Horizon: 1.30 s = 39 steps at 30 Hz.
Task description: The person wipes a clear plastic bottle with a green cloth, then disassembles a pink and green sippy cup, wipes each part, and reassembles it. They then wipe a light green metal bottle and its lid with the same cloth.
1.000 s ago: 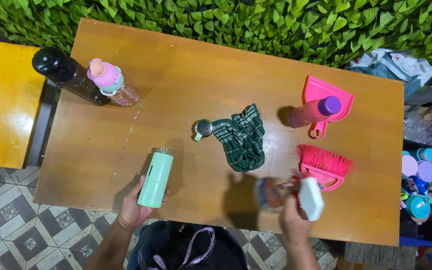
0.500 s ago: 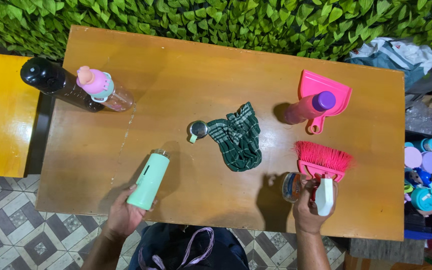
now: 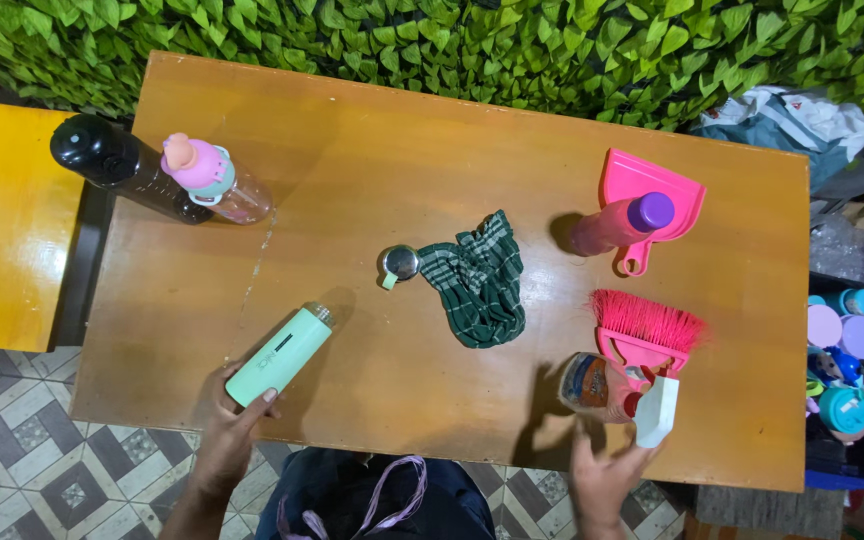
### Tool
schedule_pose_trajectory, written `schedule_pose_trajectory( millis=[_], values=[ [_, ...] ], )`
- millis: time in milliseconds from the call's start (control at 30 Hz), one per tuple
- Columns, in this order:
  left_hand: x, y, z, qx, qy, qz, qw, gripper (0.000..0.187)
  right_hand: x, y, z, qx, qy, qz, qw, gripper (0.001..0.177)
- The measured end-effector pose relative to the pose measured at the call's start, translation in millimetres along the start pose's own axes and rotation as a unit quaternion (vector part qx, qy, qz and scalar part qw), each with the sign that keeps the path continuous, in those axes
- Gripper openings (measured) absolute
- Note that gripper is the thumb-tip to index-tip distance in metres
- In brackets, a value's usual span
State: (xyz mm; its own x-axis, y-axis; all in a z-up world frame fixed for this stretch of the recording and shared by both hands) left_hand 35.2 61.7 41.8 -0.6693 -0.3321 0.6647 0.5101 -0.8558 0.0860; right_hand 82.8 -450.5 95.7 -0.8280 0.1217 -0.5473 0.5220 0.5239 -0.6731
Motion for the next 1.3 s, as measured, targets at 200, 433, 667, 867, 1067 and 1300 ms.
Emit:
schedule_pose_trajectory(
  millis=[200,433,667,867,1067,1300],
  values=[
    [-6,-15,0,-0.144,0.076,0.035,0.986,0.063,65,11,-60,-0.034,0.139,-0.154,0.978,0.048],
    [-12,-5,18,-0.374,0.157,0.090,0.910,0.060,-64,119,-142,0.032,-0.062,-0.233,0.970,0.069],
    [-14,4,32,-0.403,0.232,0.078,0.882,0.059,-113,177,-143,0.116,-0.043,-0.318,0.940,0.058],
    [-1,5,38,-0.442,0.286,0.084,0.846,0.077,-78,142,-135,0.073,0.029,-0.157,0.984,0.046],
    [3,9,46,-0.467,0.318,0.078,0.821,0.067,-56,122,-162,0.151,0.064,-0.146,0.976,0.043],
    [-5,8,49,-0.523,0.327,0.051,0.785,0.067,-79,67,-177,0.191,0.085,-0.108,0.972,0.032]
  ],
)
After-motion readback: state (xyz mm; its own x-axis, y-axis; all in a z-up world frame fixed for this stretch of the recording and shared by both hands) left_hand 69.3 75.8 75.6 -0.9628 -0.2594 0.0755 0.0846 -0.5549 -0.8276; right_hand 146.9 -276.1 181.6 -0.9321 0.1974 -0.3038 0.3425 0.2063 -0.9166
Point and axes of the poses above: each hand's wrist, its own x-axis away from the middle knuckle, its own y-axis out of the palm, z = x × y, the point moved 5 cm from there along -x, towards the middle knuckle, and after that the axes turned 10 degrees about -y, right-handed, at the moved point
